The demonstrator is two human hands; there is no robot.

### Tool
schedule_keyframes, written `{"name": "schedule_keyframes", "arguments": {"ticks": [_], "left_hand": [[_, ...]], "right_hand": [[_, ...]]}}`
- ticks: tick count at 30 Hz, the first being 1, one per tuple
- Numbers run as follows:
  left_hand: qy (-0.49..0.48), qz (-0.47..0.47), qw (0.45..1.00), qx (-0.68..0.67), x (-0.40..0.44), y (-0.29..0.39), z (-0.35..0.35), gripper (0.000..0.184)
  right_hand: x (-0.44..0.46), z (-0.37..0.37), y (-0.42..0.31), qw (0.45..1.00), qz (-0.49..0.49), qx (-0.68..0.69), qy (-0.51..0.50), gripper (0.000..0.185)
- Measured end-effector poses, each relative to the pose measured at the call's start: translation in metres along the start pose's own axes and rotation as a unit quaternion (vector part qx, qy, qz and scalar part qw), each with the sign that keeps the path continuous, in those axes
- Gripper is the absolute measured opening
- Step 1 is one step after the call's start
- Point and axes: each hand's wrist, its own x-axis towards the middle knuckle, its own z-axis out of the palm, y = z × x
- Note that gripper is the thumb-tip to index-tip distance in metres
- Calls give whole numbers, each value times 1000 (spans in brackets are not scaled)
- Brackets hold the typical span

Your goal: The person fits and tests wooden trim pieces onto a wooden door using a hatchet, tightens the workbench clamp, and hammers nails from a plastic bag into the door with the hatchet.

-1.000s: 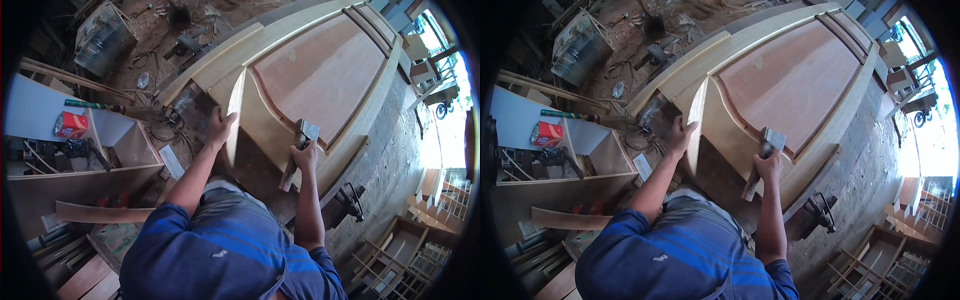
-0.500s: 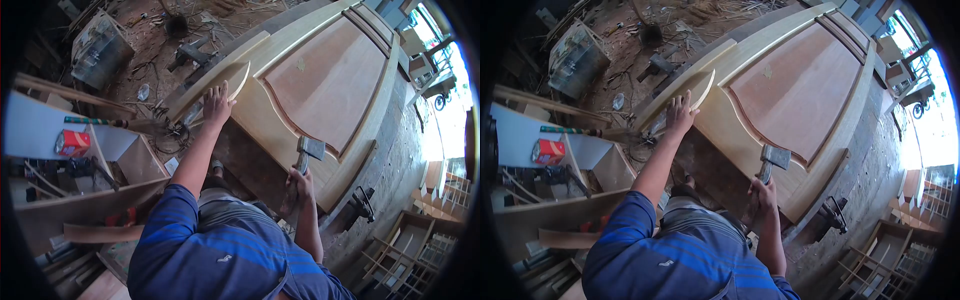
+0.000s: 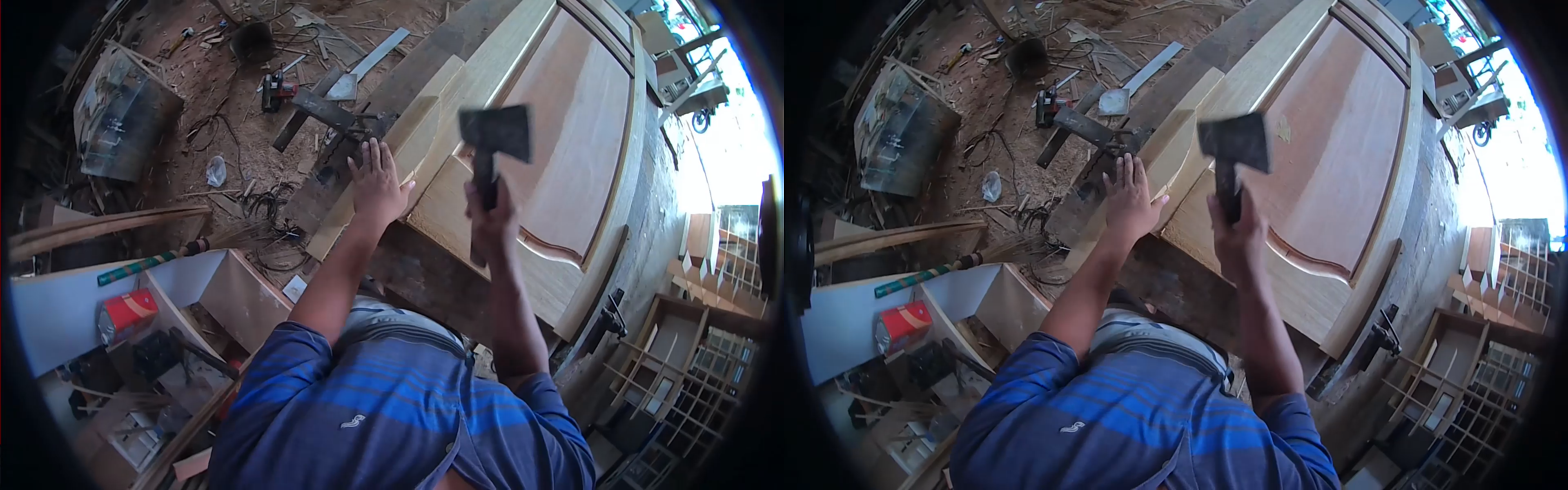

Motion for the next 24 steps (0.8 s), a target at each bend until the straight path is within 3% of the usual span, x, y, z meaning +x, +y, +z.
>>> {"name": "schedule_keyframes", "arguments": {"ticks": [5, 7, 9, 10, 16, 20, 22, 23, 24], "left_hand": [[3, 27, 999, -20, -1, -5, 1, 105], [7, 31, 999, -23, 2, -5, 1, 106], [7, 32, 999, -26, -1, -5, 2, 107], [1, 28, 999, -43, -3, -3, 1, 107], [9, 39, 998, -57, 2, -5, -2, 107], [-9, 25, 999, -41, 2, -4, -2, 106], [-6, 29, 999, -38, 0, -3, 3, 106], [3, 34, 999, -39, 0, -5, 3, 106], [14, 42, 998, -39, 0, -6, 3, 106]], "right_hand": [[37, -9, -101, 935, -221, 245, 128, 33], [44, 35, 2, 945, -198, 231, 122, 30], [39, 60, 48, 993, -107, -39, 5, 32], [35, 65, 49, 948, -18, -298, -107, 34], [53, 52, 21, 972, 7, -196, -127, 35], [47, 41, -17, 995, -32, -93, 3, 34], [47, 45, -15, 994, -66, 23, 78, 36], [45, 60, 16, 990, -82, 28, 113, 35], [47, 62, 33, 981, -154, -65, 94, 35]]}}
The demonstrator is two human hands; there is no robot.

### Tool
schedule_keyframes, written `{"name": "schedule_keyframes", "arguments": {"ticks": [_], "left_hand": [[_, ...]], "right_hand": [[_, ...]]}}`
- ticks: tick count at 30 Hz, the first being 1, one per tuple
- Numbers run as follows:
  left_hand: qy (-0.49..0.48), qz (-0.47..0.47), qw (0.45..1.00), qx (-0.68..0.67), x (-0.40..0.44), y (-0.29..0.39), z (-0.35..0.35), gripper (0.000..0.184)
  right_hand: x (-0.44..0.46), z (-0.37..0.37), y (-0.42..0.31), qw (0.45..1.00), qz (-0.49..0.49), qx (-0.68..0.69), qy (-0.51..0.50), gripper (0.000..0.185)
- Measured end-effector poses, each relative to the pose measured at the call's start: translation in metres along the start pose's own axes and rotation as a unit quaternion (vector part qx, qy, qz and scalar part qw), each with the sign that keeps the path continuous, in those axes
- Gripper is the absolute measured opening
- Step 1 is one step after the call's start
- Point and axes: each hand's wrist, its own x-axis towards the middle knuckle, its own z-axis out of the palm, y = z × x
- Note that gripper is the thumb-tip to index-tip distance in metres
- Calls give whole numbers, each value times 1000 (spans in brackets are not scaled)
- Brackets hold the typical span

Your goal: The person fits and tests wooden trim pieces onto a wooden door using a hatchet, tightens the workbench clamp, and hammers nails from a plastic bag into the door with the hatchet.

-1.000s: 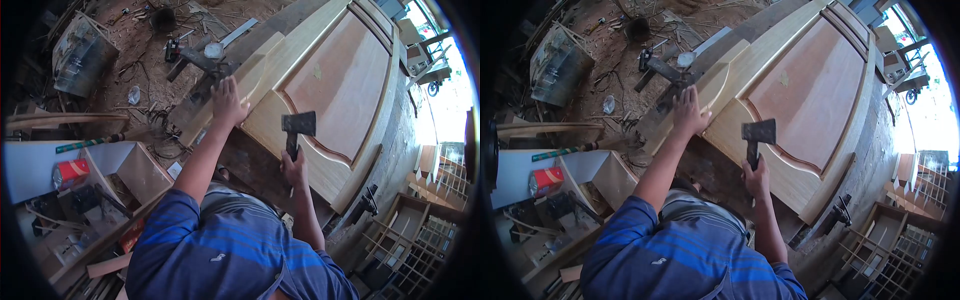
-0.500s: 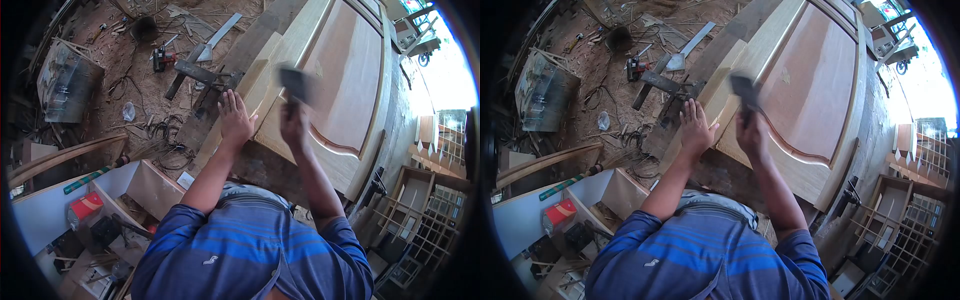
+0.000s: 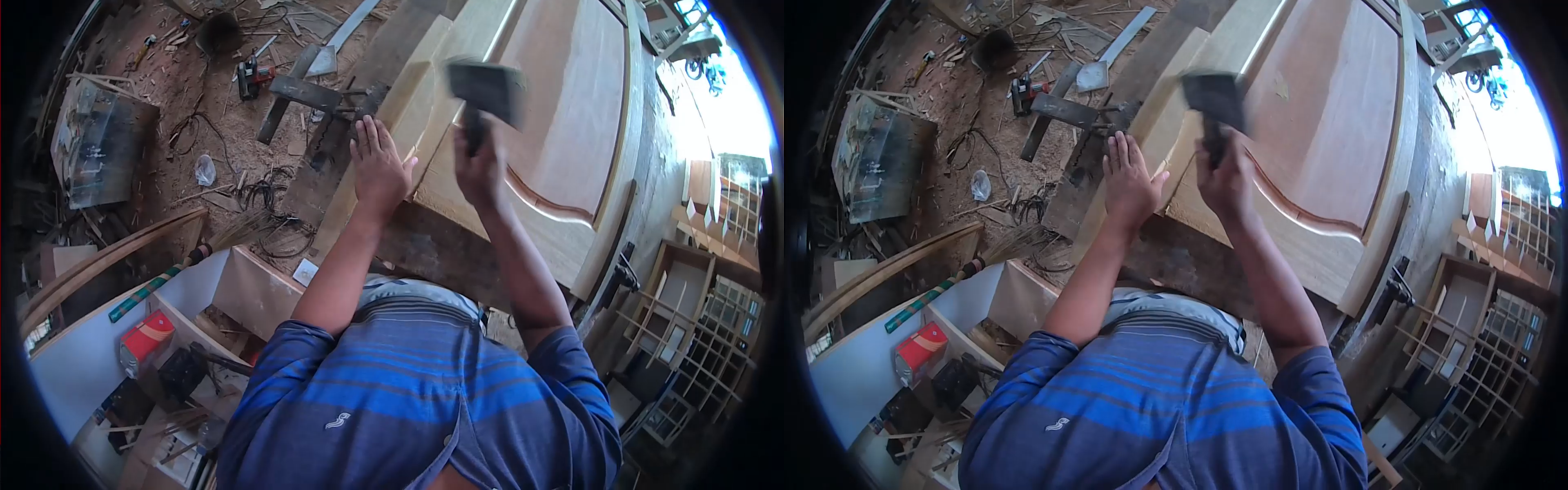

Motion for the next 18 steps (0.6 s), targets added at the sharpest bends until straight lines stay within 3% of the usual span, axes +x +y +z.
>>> {"name": "schedule_keyframes", "arguments": {"ticks": [2, 3, 7, 10, 11, 15, 18], "left_hand": [[-11, -13, 1000, -15, -2, 2, 1, 106], [-18, -10, 1000, -19, -4, 0, -1, 106], [-10, -10, 1000, -28, -4, 3, 3, 106], [4, -13, 1000, -25, 6, 0, 1, 104], [0, -15, 999, -28, 3, 2, 2, 103], [35, 4, 998, -47, 3, 2, 2, 95], [104, 75, 991, -39, 0, -7, 3, 84]], "right_hand": [[-11, 11, 17, 966, 89, -150, -190, 35], [-8, 3, 14, 950, 133, -153, -238, 39], [4, -7, 9, 951, 127, -129, -250, 43], [-10, 1, 12, 974, 133, -75, -166, 43], [-18, 13, 31, 986, 88, -75, -123, 42], [14, -3, 14, 938, 155, -154, -268, 39], [8, -16, 20, 952, 169, -87, -239, 41]]}}
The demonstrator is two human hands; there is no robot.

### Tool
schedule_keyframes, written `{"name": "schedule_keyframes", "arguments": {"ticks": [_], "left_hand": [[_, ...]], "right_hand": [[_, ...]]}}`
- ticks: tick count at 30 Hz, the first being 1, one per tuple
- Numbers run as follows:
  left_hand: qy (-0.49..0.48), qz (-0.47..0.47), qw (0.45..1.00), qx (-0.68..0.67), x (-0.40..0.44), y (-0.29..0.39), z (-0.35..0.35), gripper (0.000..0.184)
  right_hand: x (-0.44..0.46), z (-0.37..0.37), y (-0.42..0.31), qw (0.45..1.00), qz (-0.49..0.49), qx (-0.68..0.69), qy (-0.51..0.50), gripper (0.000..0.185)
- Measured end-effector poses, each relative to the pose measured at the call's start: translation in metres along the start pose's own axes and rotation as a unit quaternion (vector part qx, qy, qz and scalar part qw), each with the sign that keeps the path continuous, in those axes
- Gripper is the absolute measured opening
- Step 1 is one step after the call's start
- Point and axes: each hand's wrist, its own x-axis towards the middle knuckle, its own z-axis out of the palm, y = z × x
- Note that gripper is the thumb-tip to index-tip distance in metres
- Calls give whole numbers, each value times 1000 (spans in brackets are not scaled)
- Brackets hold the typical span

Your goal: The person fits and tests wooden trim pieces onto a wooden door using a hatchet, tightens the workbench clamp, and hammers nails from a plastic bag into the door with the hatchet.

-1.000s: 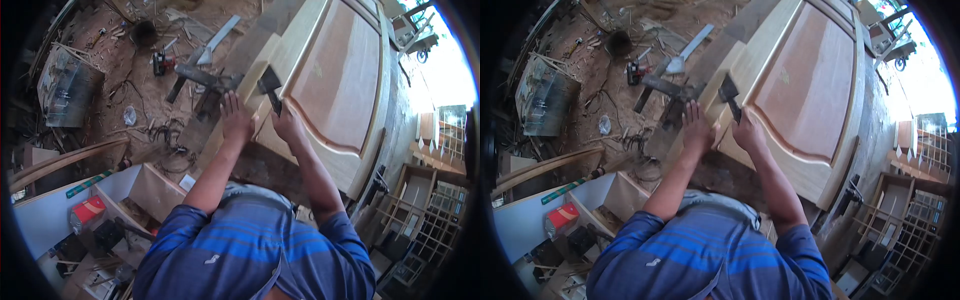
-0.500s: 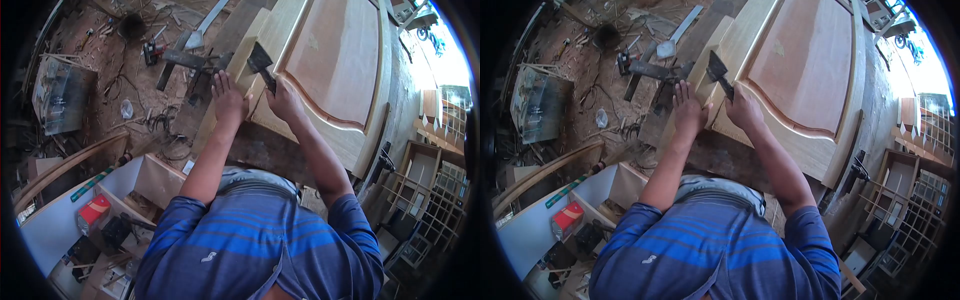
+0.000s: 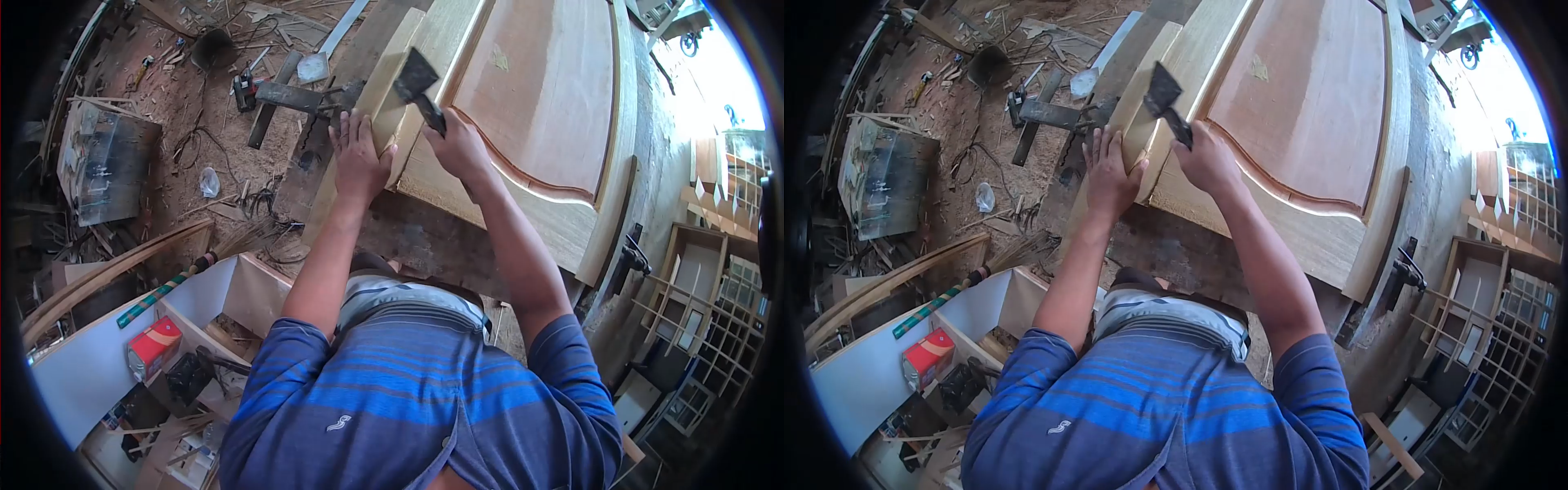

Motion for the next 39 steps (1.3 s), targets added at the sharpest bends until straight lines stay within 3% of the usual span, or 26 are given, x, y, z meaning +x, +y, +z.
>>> {"name": "schedule_keyframes", "arguments": {"ticks": [3, 6, 8, 15, 19, 24, 25, 26, 29, 32, 34, 36, 39], "left_hand": [[-30, 23, 996, -86, -11, 11, -17, 72], [-87, 57, 987, -124, -31, 35, -29, 73], [-70, 33, 992, -103, -35, 50, -31, 71], [-93, -61, 990, -82, -52, 90, -17, 69], [-48, -91, 992, -76, -47, 96, -2, 68], [-37, -86, 989, -113, -46, 91, 4, 70], [-36, -87, 988, -120, -47, 90, 4, 70], [-39, -76, 988, -126, -48, 88, 5, 70], [-41, -63, 987, -142, -47, 80, 6, 70], [-37, -83, 986, -142, -48, 85, 4, 70], [-32, -92, 986, -133, -49, 87, 7, 70], [-43, -96, 983, -150, -49, 88, 3, 70], [-41, -100, 982, -152, -39, 86, 1, 70]], "right_hand": [[-40, -3, 17, 990, -14, 87, 114, 43], [-89, -25, 31, 982, 98, 133, 95, 43], [-118, -31, 51, 972, 139, 155, 105, 42], [-163, -25, 85, 967, 185, 136, 111, 44], [-138, -28, 77, 986, 98, 65, 120, 44], [-92, -78, 34, 973, -19, 145, 177, 36], [-87, -98, 14, 961, -62, 143, 228, 34], [-85, -118, -12, 933, -93, 236, 254, 30], [-76, -159, -48, 840, -263, 353, 318, 39], [-81, -133, -31, 833, -228, 413, 288, 43], [-71, -63, 39, 937, -126, 229, 230, 37], [-67, -12, 86, 992, -38, -97, 76, 38], [-51, -58, 61, 996, 53, -64, 13, 37]]}}
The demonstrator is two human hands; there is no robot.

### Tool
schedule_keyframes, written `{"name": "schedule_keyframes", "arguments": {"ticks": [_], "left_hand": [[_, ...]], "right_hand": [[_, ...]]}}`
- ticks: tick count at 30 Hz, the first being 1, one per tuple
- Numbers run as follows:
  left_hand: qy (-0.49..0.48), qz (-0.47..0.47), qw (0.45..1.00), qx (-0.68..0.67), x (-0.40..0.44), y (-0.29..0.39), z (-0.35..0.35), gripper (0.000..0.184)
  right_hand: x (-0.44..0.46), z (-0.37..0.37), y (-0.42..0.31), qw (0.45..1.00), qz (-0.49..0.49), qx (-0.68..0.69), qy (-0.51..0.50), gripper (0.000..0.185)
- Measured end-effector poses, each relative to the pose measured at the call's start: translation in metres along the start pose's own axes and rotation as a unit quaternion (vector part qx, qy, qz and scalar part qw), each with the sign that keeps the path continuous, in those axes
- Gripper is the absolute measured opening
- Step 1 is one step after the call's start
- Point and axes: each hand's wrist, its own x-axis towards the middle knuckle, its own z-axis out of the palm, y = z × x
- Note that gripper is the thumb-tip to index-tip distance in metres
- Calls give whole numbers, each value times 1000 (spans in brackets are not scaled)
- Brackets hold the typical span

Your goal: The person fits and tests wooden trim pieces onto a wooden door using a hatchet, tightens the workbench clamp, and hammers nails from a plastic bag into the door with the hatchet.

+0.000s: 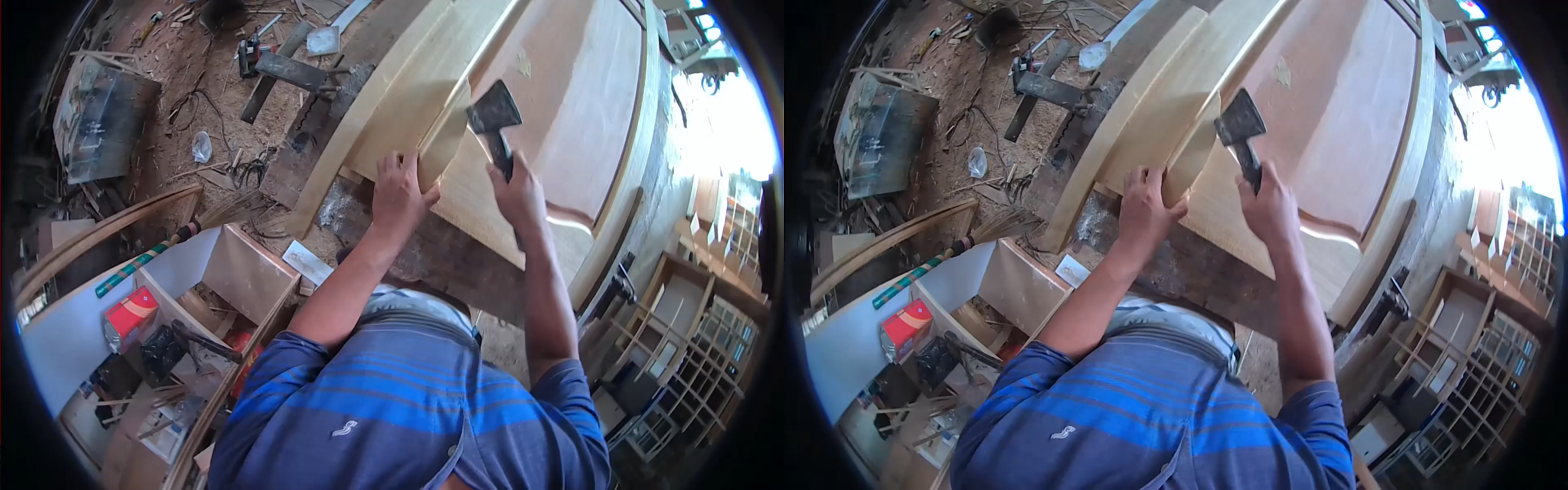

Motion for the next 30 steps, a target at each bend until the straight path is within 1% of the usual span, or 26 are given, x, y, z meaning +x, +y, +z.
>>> {"name": "schedule_keyframes", "arguments": {"ticks": [1, 3, 5, 6, 9, 10, 11, 13, 16, 19, 20, 22, 23, 24, 25, 27, 30], "left_hand": [[-8, 0, 1000, 0, -4, 1, 1, 70], [-5, 6, 1000, -6, 1, 0, 3, 69], [-10, 3, 1000, -7, -3, -3, 4, 68], [-11, 4, 1000, -7, -2, -3, 3, 68], [-19, 15, 1000, 4, 0, -2, 1, 67], [-20, 20, 1000, 10, 0, 0, 1, 67], [-32, 26, 999, 5, -4, 0, -1, 67], [-30, 33, 999, -4, 3, -4, 2, 65], [-28, 45, 999, -5, 6, -4, -1, 64], [-57, 50, 997, 11, 2, -15, -4, 68], [-68, 69, 995, 13, 7, -13, -1, 69], [-101, 17, 993, 53, 6, 1, -11, 70], [-103, 15, 994, 44, 6, 2, -11, 70], [-103, 9, 994, 40, 4, -2, -9, 71], [-106, 35, 992, 63, 3, -10, -7, 72], [-99, 73, 989, 80, 0, -12, -10, 73], [-78, 111, 987, 81, -3, -3, -13, 72]], "right_hand": [[-2, -10, -8, 999, 34, 6, -20, 38], [-13, -15, -23, 992, 64, 101, 40, 37], [-19, -21, -36, 979, 65, 167, 94, 36], [-21, -18, -39, 972, 40, 194, 127, 34], [-12, 29, -15, 973, -81, 143, 161, 32], [-6, 44, -2, 999, 6, -20, 32, 30], [-5, 42, -2, 1000, -8, 8, 19, 32], [-1, 9, -25, 1000, 10, -17, -22, 38], [-18, 13, -40, 997, 3, 36, 67, 32], [-21, 52, -27, 992, 29, 96, 71, 28], [-18, 58, -23, 994, 44, 96, 35, 28], [-19, 48, -32, 990, 87, 108, -1, 28], [-27, 37, -38, 986, 112, 121, -10, 29], [-41, 33, -36, 987, 107, 123, -5, 30], [-57, 29, -35, 987, 96, 126, 0, 32], [-95, 58, -13, 983, 76, 158, 57, 36], [-155, 73, 18, 964, 129, 220, 72, 43]]}}
